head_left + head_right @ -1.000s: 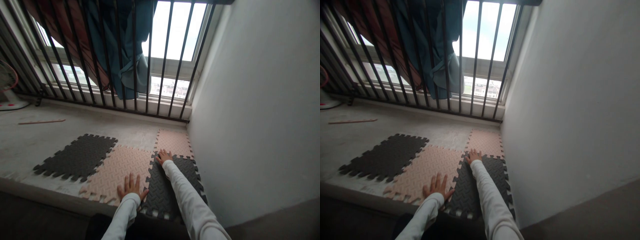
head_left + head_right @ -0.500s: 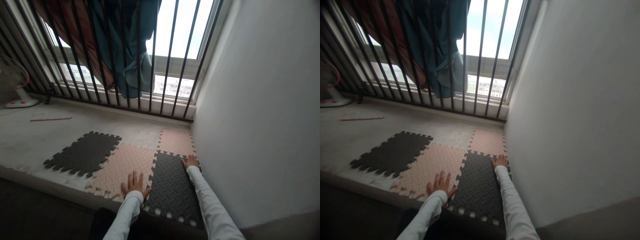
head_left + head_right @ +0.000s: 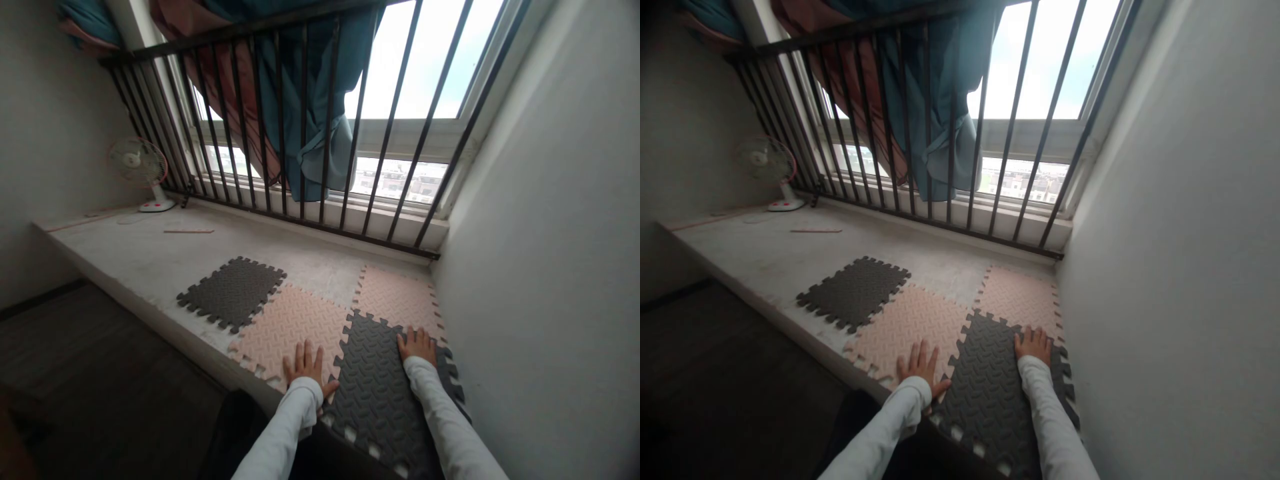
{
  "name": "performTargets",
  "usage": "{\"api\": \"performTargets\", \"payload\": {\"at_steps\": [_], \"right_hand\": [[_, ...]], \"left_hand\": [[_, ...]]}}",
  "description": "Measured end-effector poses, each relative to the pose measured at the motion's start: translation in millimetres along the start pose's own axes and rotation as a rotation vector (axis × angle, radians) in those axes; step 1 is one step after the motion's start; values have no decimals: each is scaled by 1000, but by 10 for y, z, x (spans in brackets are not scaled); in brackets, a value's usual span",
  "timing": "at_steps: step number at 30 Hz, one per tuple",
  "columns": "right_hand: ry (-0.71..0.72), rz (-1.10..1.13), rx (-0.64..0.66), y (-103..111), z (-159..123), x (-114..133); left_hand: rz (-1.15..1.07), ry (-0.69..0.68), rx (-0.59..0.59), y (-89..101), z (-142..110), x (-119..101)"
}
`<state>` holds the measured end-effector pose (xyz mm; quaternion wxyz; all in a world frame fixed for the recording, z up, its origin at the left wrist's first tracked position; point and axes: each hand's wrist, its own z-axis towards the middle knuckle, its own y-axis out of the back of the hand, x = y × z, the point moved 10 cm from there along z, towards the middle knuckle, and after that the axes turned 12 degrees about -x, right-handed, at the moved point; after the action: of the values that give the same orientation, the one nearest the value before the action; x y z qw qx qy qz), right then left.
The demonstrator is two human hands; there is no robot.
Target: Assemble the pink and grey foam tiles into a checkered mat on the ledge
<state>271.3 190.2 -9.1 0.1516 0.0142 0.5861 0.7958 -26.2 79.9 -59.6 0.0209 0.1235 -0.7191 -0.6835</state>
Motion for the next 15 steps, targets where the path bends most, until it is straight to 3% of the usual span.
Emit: {"api": "performTargets", "payload": {"at_steps": [2,4,6,9,12,15], "right_hand": [[-1,-8,-53,36,-24,28],[1,-1,-63,11,-31,19],[6,17,-84,-23,-12,-1],[13,50,-114,-102,33,-25],[7,84,-85,-227,62,-39],[-8,84,-100,-235,57,-42]], "left_hand": [[-37,-47,16,125,40,17],[-70,-68,13,358,144,178],[-37,15,-31,654,307,581],[92,220,-94,1002,517,1384],[185,269,-71,1053,668,1902],[250,181,-18,939,801,2059]]}}
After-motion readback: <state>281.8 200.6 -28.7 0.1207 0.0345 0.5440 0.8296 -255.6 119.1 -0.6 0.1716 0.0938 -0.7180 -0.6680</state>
